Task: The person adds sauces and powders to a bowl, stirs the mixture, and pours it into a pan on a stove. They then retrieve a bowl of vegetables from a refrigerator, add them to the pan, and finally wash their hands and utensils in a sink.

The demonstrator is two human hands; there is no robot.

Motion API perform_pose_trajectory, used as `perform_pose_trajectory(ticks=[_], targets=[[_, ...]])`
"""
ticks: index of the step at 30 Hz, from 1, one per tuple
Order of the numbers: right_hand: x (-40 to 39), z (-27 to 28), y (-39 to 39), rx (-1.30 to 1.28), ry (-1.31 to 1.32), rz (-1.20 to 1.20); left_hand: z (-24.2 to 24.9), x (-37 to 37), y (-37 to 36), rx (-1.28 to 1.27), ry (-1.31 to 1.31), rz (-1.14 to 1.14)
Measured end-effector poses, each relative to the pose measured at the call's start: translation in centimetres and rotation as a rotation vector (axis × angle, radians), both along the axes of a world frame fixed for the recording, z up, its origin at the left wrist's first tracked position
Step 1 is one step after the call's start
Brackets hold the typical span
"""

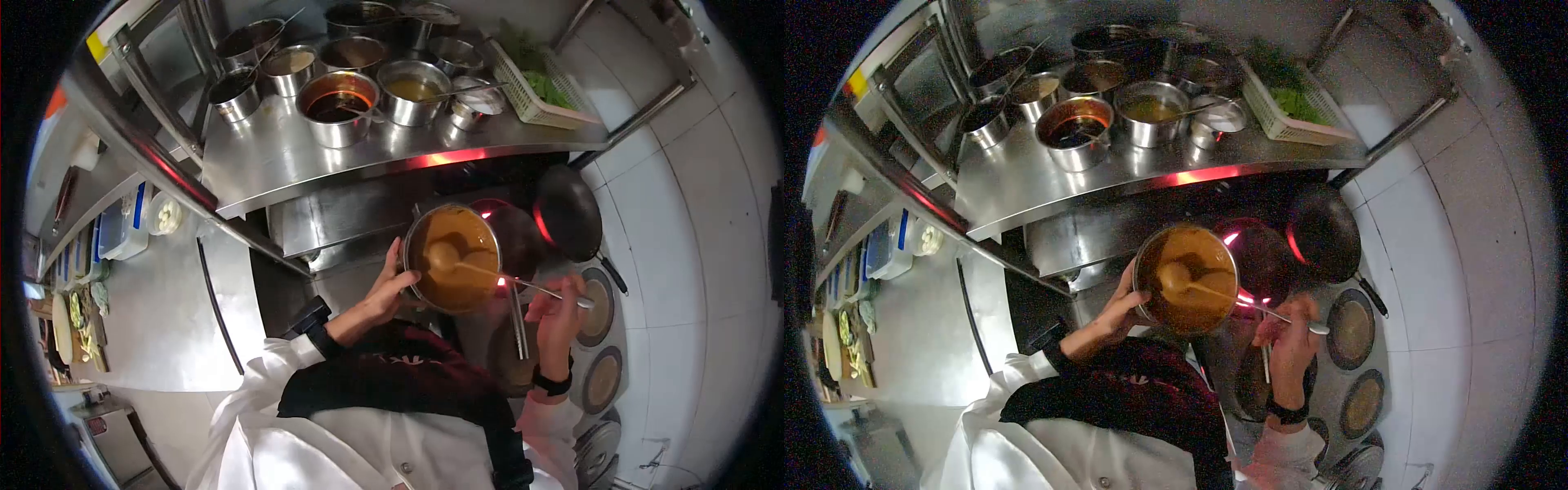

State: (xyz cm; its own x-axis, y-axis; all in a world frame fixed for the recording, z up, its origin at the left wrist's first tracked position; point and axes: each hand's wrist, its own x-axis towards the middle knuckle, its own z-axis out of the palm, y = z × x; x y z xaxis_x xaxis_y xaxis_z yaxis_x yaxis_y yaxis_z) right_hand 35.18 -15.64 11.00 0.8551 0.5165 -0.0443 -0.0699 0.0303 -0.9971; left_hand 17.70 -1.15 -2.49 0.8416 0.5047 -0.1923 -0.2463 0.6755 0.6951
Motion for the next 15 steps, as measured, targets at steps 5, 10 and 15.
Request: perform_pose_trajectory(ticks=[5, 10, 15], targets=[[3.7, -0.1, -2.1, 0.097, -0.140, 0.074, -0.1, 3.3, -0.4, 0.025, 0.095, 0.000], [6.5, -0.4, -3.7, 0.184, -0.080, -0.035, -1.6, 7.1, -1.0, 0.041, 0.058, -0.013], [7.7, 1.8, -4.1, 0.203, -0.075, -0.136, -0.3, 10.4, -2.2, -0.039, 0.046, -0.018]])
